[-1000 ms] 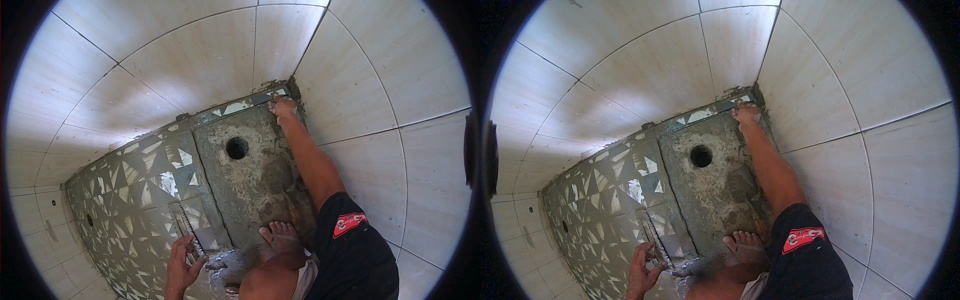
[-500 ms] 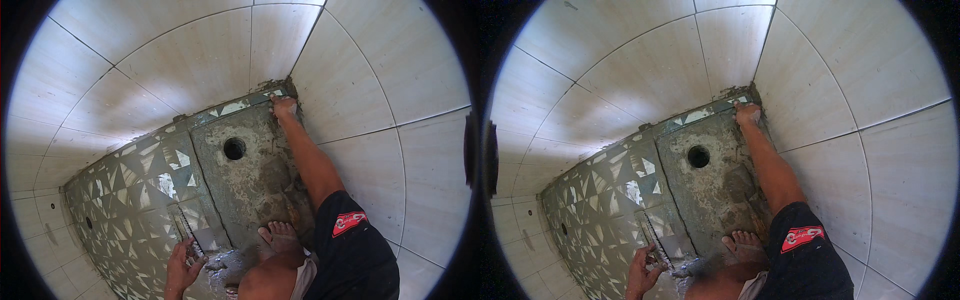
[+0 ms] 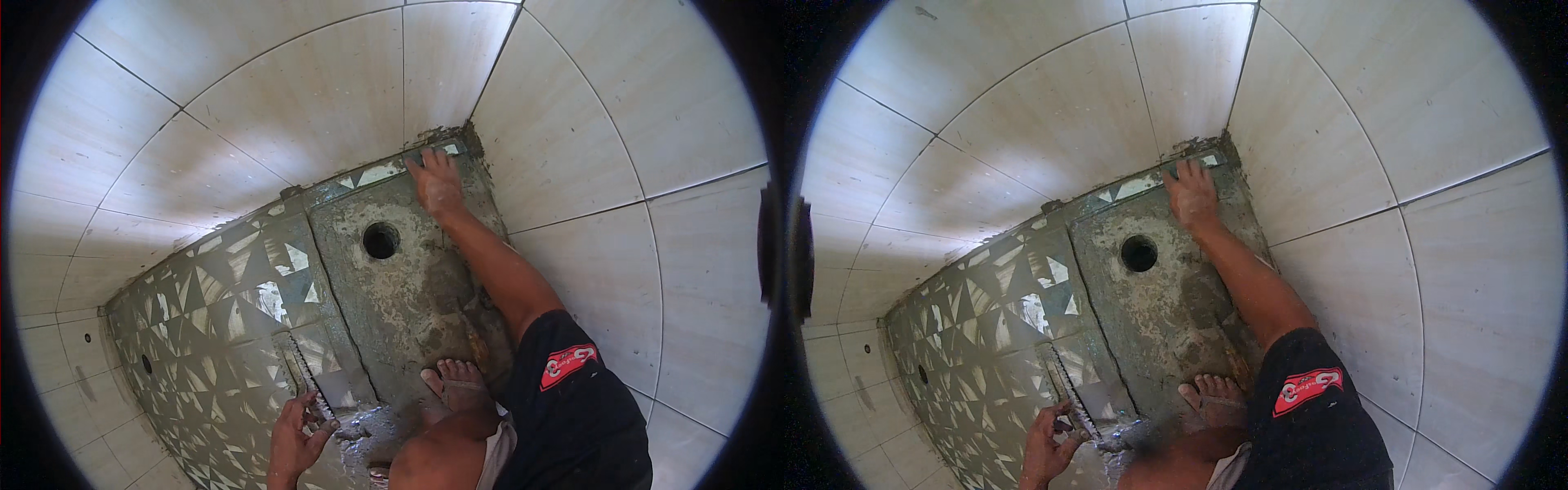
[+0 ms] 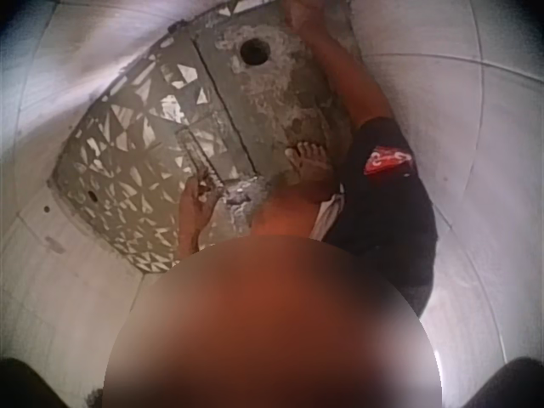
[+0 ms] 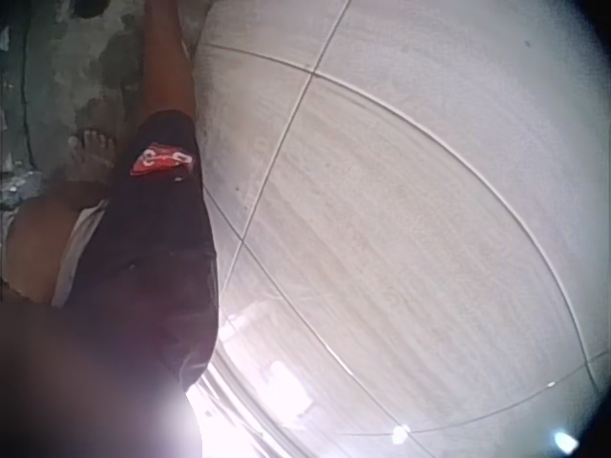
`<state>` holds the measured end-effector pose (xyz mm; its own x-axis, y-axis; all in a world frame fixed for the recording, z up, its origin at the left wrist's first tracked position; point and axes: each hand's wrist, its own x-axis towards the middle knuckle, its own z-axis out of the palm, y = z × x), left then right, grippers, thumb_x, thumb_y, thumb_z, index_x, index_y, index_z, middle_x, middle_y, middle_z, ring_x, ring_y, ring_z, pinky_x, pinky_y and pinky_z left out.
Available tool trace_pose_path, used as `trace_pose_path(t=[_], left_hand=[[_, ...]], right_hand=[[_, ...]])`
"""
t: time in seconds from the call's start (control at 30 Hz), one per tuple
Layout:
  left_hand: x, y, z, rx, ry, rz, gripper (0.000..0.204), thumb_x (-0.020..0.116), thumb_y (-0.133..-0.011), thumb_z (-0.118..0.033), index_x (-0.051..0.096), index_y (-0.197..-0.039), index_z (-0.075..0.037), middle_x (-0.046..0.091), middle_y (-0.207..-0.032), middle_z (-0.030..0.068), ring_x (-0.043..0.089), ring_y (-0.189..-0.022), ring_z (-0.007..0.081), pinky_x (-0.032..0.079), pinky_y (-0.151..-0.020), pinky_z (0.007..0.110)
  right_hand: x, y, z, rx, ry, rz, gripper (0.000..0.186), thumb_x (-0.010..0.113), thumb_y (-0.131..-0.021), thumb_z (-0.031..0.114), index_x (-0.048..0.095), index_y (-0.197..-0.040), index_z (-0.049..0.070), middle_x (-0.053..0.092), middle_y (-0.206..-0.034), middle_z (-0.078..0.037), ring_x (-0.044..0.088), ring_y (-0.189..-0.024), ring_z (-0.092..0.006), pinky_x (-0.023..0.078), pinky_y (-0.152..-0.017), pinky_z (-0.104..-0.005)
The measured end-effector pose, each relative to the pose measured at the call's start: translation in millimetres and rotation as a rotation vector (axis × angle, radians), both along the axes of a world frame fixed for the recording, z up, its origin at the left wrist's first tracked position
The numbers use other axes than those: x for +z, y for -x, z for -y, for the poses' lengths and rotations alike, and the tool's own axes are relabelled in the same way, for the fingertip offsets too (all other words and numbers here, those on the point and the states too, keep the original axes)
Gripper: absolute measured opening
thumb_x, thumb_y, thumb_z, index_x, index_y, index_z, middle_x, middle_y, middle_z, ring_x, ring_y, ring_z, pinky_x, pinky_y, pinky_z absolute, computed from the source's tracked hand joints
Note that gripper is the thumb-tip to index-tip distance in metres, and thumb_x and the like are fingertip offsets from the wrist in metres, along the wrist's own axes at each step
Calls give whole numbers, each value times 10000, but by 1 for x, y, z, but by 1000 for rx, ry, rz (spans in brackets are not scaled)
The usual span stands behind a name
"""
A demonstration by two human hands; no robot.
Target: The recorder is applying cement and placing/leveling tiles on a bathroom floor.
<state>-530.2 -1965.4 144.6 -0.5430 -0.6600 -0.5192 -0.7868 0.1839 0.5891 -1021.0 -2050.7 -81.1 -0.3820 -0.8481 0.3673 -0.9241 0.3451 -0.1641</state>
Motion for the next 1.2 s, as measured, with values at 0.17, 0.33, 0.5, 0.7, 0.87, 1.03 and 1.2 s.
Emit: trace_pose_path(t=[0.17,0.33,0.5,0.7,0.87,1.03,1.2], left_hand=[[-1,-2,-4,116,-75,-20,649,851,-792,-223,579,-1340,-7,650,-1130,159,675,-813,232,548,-766,357],[0,-1,-3,63,-45,-5,653,852,-790,-215,577,-1344,-6,650,-1139,162,681,-820,228,549,-774,358],[-3,-1,-2,94,-72,13,636,848,-795,-215,579,-1332,-8,650,-1142,161,679,-827,227,548,-773,361],[-1,6,1,60,-30,12,618,838,-803,-232,581,-1323,-18,652,-1089,143,672,-824,248,544,-765,370],[-1,6,1,54,-28,23,626,841,-798,-264,589,-1317,-21,643,-998,138,667,-830,261,539,-760,381],[-3,5,1,45,-10,11,627,838,-801,-271,590,-1319,-19,644,-1000,137,665,-829,259,540,-761,385],[-2,8,2,41,-18,9,626,837,-801,-271,591,-1317,-17,647,-1023,141,668,-832,262,542,-765,386]], right_hand=[[-3,16,7,105,-38,-104,348,605,-849,183,723,-1175,153,576,-1130,-121,535,-1120,-302,450,-939,-456],[-11,23,6,138,-94,-69,402,597,-855,175,699,-1244,178,572,-1183,-134,531,-1168,-315,474,-941,-475],[-13,22,3,139,-131,-48,423,580,-866,169,679,-1278,179,573,-1228,-140,529,-1188,-323,478,-957,-485],[-11,27,-1,158,-79,-21,530,638,-750,55,673,-1268,160,568,-1253,-141,536,-1169,-347,489,-955,-463],[-8,26,0,149,-99,3,550,652,-734,50,669,-1274,157,567,-1252,-138,533,-1177,-343,490,-965,-456],[-11,30,1,170,-171,20,474,588,-845,101,661,-1302,200,552,-1336,-147,514,-1245,-350,480,-984,-499],[-17,34,-1,186,-136,-9,483,598,-833,99,663,-1300,200,560,-1308,-146,519,-1232,-346,485,-977,-488]])
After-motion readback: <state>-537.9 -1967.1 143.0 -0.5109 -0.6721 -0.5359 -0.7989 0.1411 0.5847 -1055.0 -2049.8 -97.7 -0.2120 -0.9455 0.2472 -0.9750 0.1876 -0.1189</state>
